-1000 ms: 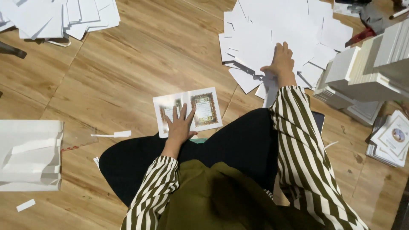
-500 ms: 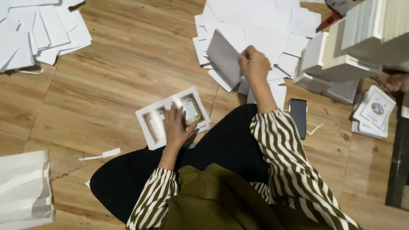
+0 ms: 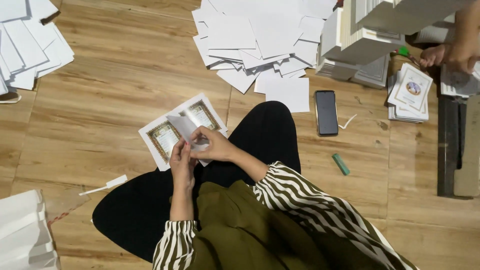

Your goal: Folding printed paper sheets and organizing them into stacks on the floor.

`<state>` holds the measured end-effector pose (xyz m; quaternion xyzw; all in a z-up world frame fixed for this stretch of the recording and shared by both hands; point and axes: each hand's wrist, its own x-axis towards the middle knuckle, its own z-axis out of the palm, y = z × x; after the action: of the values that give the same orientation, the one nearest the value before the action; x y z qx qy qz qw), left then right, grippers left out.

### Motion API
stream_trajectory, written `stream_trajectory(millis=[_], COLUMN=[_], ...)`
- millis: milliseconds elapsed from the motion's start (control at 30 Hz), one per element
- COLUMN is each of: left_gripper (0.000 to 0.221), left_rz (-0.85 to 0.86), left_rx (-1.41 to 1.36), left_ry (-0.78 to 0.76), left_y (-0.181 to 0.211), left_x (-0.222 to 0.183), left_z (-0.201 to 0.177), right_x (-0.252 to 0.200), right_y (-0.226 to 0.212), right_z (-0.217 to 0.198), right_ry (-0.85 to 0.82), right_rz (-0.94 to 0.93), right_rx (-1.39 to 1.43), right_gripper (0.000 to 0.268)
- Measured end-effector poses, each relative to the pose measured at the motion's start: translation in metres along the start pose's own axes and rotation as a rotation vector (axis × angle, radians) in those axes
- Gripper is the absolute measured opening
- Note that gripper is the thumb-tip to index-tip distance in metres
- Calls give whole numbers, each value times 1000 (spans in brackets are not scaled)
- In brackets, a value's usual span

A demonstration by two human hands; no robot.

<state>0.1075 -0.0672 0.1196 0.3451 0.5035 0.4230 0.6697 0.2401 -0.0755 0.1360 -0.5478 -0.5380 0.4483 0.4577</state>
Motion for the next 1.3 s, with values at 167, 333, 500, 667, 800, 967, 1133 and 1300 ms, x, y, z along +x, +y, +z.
stream_trajectory(millis=[167,333,500,667,800,967,1133,1300], left_gripper=[36,38,53,48,18,4,4,4], left_rz=[-57,22,86,65,-7,173,182,199], left_rx=[-65,-57,-113,-180,-246,-91,-111,-113], left_ry=[84,88,94,32,71,327,363,372], left_y=[-29,11,5,39,-1,11,37,32], left_x=[13,-2,4,-16,14,28,24,28], left_z=[-27,-7,-13,-4,-36,-73,-79,-83], right_x=[0,12,18,18,29,39,38,39], right_y=[-16,-26,-40,-45,3,-1,-19,-9], right_z=[0,-13,-14,-16,-28,-59,-59,-58], right_ry=[-138,-224,-349,-299,-150,230,268,273], right_rz=[67,115,241,143,167,253,231,238], right_rx=[182,300,378,274,144,82,46,41], right_gripper=[55,53,51,45,20,8,10,10])
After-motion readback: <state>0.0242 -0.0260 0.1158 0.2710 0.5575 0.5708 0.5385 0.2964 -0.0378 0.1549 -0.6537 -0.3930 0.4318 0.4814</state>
